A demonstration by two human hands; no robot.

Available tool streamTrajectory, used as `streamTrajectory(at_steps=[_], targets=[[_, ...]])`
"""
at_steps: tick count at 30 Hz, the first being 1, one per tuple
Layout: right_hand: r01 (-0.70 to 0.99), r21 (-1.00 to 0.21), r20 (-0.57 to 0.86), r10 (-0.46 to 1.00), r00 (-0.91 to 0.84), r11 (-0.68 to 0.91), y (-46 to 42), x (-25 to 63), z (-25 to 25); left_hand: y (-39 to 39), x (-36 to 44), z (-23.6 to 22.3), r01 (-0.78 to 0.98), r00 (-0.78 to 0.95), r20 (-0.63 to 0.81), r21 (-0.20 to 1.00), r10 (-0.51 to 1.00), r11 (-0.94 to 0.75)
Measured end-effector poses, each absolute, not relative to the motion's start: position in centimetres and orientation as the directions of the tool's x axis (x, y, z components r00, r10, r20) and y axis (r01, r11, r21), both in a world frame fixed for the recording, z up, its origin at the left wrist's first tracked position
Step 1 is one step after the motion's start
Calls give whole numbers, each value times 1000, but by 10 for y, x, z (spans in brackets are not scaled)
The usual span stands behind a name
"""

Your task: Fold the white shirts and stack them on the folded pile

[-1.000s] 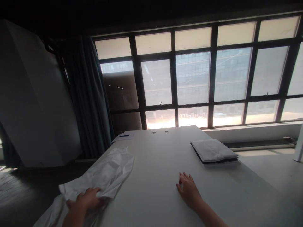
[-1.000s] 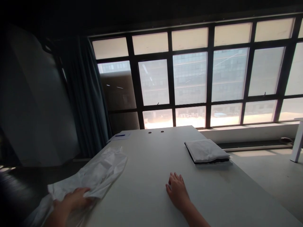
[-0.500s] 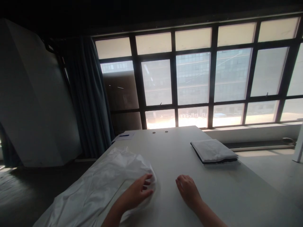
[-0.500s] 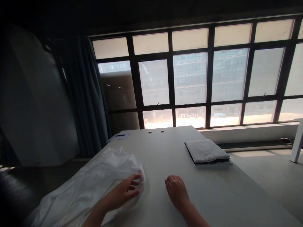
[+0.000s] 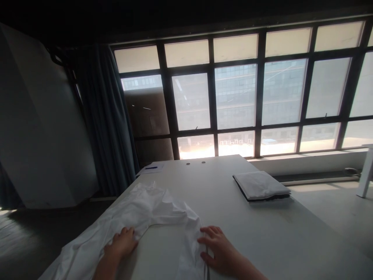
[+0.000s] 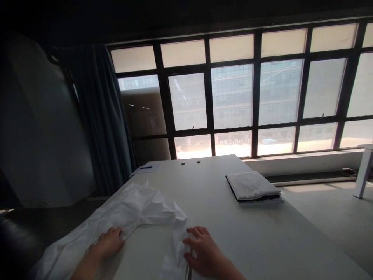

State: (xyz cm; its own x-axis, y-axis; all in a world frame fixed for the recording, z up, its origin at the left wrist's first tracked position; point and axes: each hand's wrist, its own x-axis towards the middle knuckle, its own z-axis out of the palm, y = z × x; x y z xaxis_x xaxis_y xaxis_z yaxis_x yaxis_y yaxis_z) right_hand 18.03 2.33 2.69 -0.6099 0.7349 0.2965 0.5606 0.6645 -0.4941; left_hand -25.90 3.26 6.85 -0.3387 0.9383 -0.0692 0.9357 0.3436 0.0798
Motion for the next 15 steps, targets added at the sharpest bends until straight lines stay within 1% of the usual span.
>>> streamTrajectory(at_steps=[3, 7, 10, 13, 15], targets=[[557, -532, 283, 754, -593, 638, 27, 179, 22, 31, -279, 65, 932, -333, -125, 106, 934, 347], [591, -581, 250, 813, -526, 560, 34, 178, 14, 33, -272, 62, 943, -245, -166, 189, 955, 275], [623, -596, 229, 851, -473, 506, 37, 176, 10, 34, -250, 66, 937, -195, -157, 262, 968, 231], [635, -590, 253, 862, -440, 498, 39, 175, 7, 34, -221, 77, 912, -144, -135, 366, 980, 184], [634, -584, 277, 859, -431, 506, 39, 175, 7, 36, -198, 87, 893, -111, -87, 429, 990, 138]])
